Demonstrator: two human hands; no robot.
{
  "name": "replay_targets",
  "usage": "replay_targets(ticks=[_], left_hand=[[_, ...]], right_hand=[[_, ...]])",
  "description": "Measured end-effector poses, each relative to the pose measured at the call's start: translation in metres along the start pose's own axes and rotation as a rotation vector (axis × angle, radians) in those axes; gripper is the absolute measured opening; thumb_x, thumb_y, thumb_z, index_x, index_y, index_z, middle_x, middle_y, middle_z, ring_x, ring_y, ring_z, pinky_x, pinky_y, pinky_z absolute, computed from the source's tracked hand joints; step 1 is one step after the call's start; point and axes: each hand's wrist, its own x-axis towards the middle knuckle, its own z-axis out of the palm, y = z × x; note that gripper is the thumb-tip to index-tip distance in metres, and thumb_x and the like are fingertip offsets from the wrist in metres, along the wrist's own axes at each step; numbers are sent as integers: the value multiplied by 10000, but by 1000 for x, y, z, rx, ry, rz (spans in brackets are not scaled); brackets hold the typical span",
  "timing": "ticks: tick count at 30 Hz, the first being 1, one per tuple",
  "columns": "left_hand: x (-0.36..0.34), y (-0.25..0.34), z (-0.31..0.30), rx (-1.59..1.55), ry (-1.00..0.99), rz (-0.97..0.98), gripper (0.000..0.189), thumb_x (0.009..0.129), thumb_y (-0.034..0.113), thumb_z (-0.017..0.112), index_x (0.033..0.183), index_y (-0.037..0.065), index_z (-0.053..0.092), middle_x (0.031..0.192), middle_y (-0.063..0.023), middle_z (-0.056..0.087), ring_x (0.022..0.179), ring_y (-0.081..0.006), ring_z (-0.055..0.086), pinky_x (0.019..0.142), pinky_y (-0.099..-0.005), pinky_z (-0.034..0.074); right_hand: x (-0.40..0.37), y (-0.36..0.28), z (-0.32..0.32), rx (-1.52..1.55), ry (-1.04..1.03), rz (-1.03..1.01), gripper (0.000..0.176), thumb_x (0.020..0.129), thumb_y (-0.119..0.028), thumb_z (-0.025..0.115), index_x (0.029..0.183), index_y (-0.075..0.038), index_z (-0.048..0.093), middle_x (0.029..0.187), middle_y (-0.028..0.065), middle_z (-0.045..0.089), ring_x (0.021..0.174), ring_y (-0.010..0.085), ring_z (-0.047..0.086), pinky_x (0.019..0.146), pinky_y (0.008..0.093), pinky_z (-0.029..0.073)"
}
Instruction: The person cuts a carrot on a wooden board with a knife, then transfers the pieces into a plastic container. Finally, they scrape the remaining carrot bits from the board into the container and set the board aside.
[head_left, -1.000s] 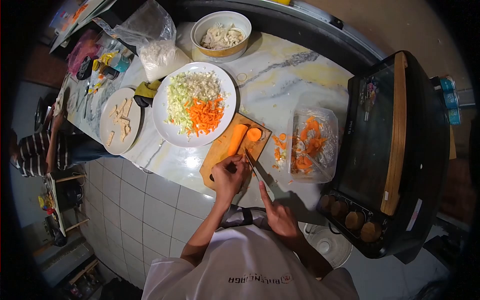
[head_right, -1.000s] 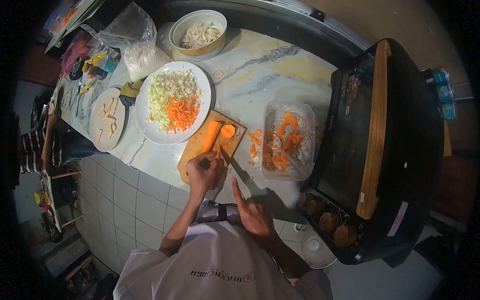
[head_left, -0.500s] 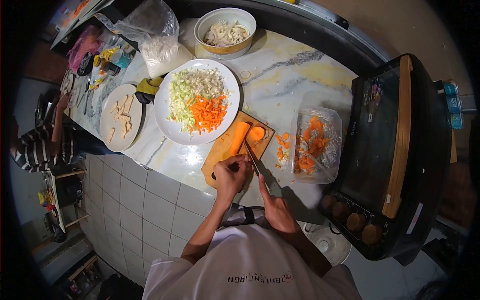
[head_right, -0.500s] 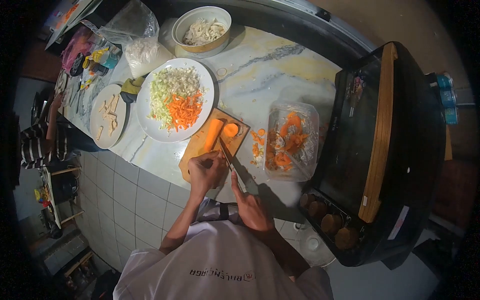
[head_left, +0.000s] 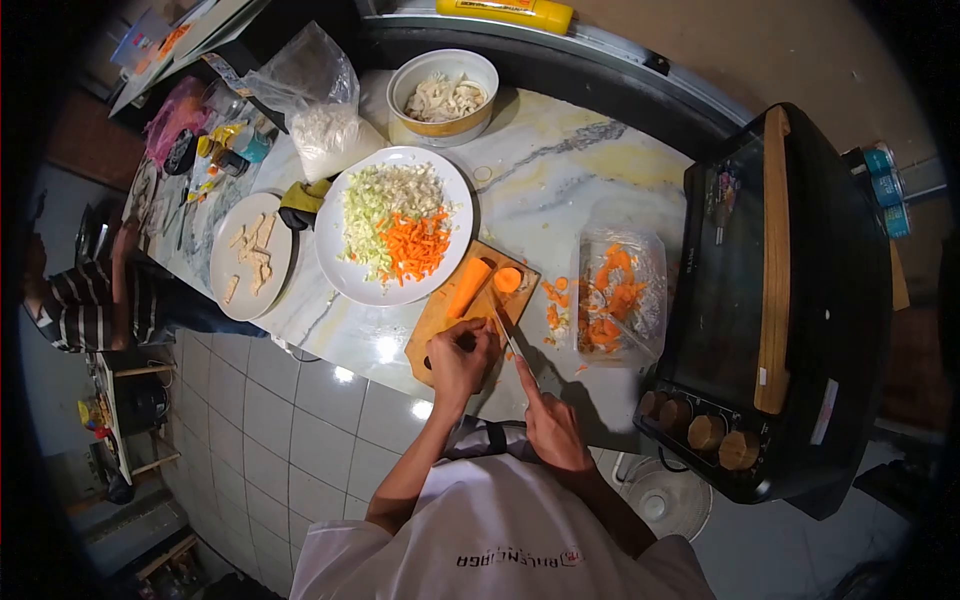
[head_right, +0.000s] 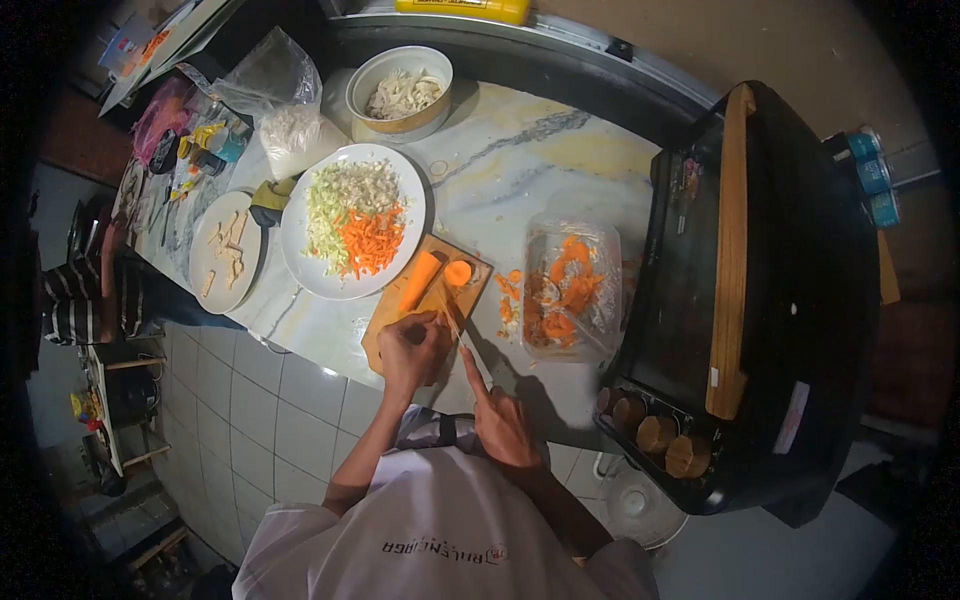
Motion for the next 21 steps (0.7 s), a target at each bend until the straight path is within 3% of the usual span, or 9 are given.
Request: replay_targets(ticks=[4,10,13,16,19,21], left_hand=[[1,-9,2,-50,12,39,191,870,109,731,941,-67,748,710,-154,725,595,-133,672,603,-281,528],[0,-2,-2,-17,-13,7,187,864,92,729,950,-74,744,770,-162,745,670,-157,718,658,-283,552],[1,-1,-4,-1,-26,20,191,857,82,727,968,-73,744,786,-157,750,699,-162,728,680,-282,559],[1,-5,-4,-2,-29,27,201,852,75,724,985,-74,742,798,-154,753,709,-158,727,697,-279,562],[2,-10,-3,-43,-58,-12,206,843,62,727,991,-80,740,806,-144,753,719,-149,720,709,-276,564],[2,-13,-4,-112,-81,-29,206,834,52,731,988,-84,739,813,-134,754,730,-144,716,719,-270,565]], right_hand=[[-4,1,-9,194,71,-54,841,846,67,557,1593,-150,236,722,205,577,676,384,613,671,467,490],[-7,8,-12,269,126,-108,782,882,52,549,1583,-124,252,804,213,625,673,383,593,669,443,485],[-4,15,-7,333,122,-90,755,905,31,543,1582,-148,264,852,224,643,681,388,587,681,452,480],[-9,13,-9,278,142,-118,763,915,-14,549,1593,-161,232,693,263,571,697,435,607,694,520,465],[-15,-1,-24,177,49,-68,768,914,-23,554,1594,-162,226,688,268,584,666,449,609,676,532,466],[-18,5,-14,112,115,-132,781,906,-19,553,1596,-155,212,681,257,595,647,454,611,660,543,467]])
